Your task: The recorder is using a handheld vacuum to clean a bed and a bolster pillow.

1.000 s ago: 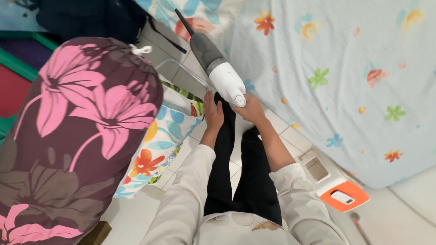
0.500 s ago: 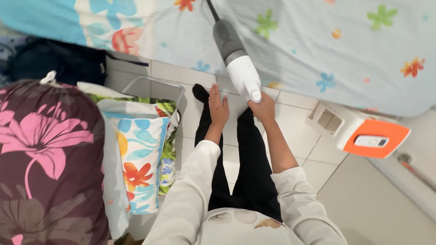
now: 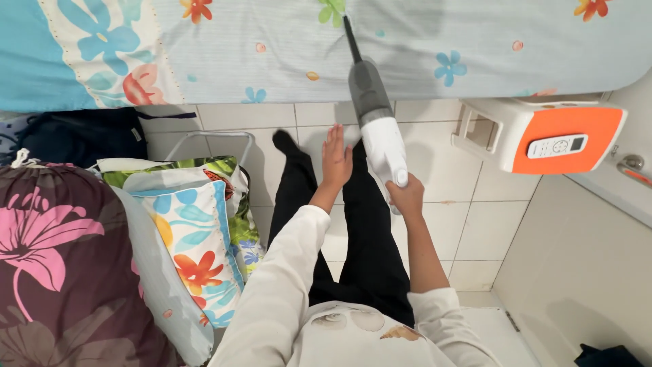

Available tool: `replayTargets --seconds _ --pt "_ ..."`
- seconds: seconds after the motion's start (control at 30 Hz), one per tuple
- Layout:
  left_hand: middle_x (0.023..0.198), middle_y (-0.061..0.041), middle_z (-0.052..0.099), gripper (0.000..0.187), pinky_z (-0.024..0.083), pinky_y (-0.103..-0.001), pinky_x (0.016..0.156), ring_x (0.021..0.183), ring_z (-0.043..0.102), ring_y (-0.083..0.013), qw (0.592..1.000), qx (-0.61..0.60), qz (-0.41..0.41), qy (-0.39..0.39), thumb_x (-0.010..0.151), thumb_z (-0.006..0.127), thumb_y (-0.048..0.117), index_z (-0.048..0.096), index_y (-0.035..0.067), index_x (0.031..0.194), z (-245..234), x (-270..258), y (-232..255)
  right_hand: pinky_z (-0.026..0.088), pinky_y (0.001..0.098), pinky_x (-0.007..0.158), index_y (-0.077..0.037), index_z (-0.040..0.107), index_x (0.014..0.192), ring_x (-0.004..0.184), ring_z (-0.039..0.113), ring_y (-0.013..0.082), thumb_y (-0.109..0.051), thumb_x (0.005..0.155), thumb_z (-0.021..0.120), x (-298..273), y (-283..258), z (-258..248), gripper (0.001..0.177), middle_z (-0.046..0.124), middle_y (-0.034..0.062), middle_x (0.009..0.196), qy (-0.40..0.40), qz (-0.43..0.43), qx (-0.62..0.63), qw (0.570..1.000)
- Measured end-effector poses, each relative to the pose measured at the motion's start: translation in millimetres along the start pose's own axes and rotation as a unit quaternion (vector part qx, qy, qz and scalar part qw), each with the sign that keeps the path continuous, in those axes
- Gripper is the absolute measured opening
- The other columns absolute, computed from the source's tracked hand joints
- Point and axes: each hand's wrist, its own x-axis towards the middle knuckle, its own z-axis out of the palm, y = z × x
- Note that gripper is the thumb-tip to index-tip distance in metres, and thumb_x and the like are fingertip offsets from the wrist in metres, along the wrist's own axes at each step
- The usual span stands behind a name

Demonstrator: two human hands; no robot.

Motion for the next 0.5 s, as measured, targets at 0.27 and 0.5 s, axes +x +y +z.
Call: replayTargets --seconds 0.27,0.5 --pt "0.167 -0.014 0.035 0.059 0.023 -0.056 0.124 0.156 0.029 -0.0342 0.998 -0.002 0.037 -0.055 0.106 0.052 0.020 0.032 0.010 0.161 0.1 -35.8 9.3 0.050 0.0311 0.047 0.006 0.066 0.088 0.047 0.061 0.0167 -0.011 0.079 0.071 -32.7 53.0 7.9 0.019 0.066 0.0113 0.065 0.082 -0.026 0.027 0.996" --pt "0.166 -0.014 0.036 0.059 0.023 -0.055 0.125 0.156 0.029 -0.0336 0.994 0.034 0.070 -0.082 0.105 0.052 0.020 0.034 0.008 0.160 -39.9 -75.6 -33.6 0.043 0.0316 0.040 0.006 0.059 0.090 0.044 0.052 0.0156 -0.001 0.083 0.063 -84.8 72.0 57.4 0.011 0.057 0.0077 0.062 0.096 0.035 0.339 0.935"
